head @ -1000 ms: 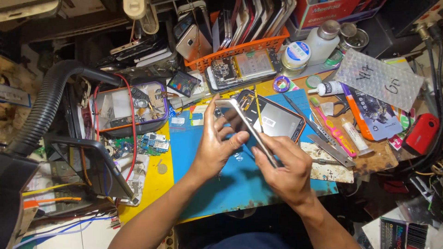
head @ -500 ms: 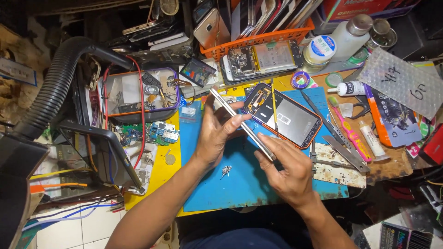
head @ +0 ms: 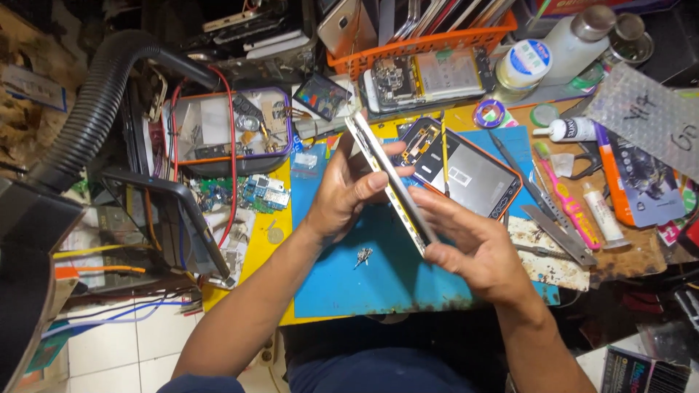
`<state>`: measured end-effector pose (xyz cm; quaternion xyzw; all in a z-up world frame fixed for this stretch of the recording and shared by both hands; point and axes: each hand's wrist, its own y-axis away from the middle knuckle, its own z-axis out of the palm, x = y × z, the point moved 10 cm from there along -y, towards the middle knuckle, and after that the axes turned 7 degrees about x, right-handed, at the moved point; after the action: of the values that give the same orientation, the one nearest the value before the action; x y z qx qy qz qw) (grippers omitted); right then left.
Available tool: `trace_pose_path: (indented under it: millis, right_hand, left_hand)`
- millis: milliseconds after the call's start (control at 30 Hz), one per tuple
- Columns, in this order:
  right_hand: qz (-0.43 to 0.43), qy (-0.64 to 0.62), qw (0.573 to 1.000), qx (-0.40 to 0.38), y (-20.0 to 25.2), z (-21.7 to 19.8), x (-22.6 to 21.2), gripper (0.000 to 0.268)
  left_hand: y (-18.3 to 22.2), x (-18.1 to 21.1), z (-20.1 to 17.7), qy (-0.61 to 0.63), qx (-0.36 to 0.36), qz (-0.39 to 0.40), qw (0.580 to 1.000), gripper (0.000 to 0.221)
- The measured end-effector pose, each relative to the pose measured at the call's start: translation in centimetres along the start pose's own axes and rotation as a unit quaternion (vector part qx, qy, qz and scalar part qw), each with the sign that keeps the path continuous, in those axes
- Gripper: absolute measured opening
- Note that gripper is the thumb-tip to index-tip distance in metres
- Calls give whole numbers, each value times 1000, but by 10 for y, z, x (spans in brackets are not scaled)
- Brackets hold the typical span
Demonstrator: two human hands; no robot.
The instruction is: Disassembling a mobile device to inspect and remove internal components like the battery and frame
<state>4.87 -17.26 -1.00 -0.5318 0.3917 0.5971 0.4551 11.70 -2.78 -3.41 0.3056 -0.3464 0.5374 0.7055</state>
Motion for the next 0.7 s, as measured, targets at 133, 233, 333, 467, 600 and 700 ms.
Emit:
trace_pose_path:
  millis: [133,233,333,467,600,700]
  right_hand:
    - [9,24,999,22,-7,-1,1,67]
    - [-53,0,999,14,-10,9,-6,59]
    - [-127,193,973,2,-8,25,-24,68]
    - [-175,276,939,106,-5,18,-27,28]
    - [-269,435,849,-134,9,83,9,36]
    - [-249,472,825,-186,8,95,36,26]
  left_hand:
    - [-1,10,-3,-20,-1,31,999,77]
    - [-5,12,-14,-15,27,52,998,104]
    - [-7,21,-29,16,43,88,995,116]
    - [-4,46,-56,98,124,178,971,105]
    - [-1,57,-62,160,178,166,957,98]
    - [5,67,-57,128,170,179,961,103]
